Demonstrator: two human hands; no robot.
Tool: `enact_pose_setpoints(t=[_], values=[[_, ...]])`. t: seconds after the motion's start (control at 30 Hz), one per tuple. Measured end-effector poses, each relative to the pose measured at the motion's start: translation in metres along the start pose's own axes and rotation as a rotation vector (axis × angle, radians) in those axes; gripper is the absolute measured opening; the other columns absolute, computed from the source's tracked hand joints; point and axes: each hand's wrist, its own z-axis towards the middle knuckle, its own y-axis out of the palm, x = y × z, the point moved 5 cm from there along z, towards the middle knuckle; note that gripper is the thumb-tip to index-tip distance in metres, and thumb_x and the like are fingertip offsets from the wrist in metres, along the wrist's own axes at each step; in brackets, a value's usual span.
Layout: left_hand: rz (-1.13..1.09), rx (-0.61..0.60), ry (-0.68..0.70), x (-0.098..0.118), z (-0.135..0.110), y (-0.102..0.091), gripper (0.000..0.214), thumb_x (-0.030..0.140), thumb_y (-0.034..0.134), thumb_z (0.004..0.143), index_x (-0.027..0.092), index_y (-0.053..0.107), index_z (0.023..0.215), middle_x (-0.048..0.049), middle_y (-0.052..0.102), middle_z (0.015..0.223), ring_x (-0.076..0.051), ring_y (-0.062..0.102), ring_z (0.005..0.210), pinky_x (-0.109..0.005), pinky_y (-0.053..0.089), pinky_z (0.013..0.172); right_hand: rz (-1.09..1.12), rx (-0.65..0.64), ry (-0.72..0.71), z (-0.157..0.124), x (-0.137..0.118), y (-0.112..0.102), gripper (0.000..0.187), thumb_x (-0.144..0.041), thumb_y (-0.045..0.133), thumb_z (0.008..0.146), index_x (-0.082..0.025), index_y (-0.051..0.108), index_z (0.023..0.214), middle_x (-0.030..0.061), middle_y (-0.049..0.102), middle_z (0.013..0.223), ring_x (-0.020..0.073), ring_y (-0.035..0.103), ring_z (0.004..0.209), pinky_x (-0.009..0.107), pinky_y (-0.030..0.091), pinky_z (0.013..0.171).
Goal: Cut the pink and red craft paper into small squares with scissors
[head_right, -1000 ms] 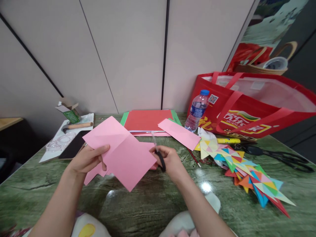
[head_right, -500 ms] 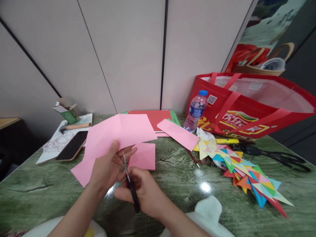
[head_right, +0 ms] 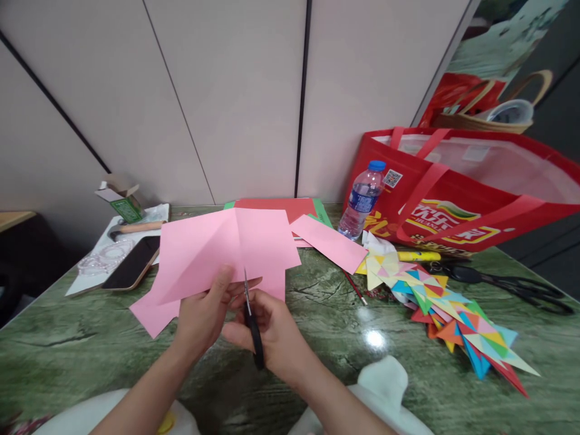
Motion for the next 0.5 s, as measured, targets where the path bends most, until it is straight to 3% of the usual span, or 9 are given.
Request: enact_pose_setpoints(t=[0.2, 0.5], values=[[0.232, 0.071, 0.053, 0.005, -0.002, -0.004, 0.034, 0.048, 0.061, 0.067, 0.015, 0.068, 0.072, -0.0094, 0.071, 0.075, -0.027, 0.065, 0.08, -0.033, 0.048, 0.074, -0.026, -0.016, 0.006, 0.0, 0.002, -0.001, 0.04, -0.042, 0.073, 0.058, -0.019, 0.05, 0.082, -0.0042, 0.044, 0.065, 0.0103, 0.039, 0.058, 0.023, 0.033, 0.054], [0.323, 0.087, 0.095, 0.013, -0.005, -0.004, 0.037, 0.051, 0.058, 0.068, 0.016, 0.069, 0.073, -0.0087, 0.07, 0.08, -0.026, 0.063, 0.084, -0.033, 0.046, 0.078, -0.054, 0.001, -0.025, 0.0, 0.004, -0.004, 0.033, -0.038, 0.07, 0.065, -0.017, 0.053, 0.085, -0.0034, 0.044, 0.067, 0.0101, 0.039, 0.06, 0.022, 0.033, 0.054]])
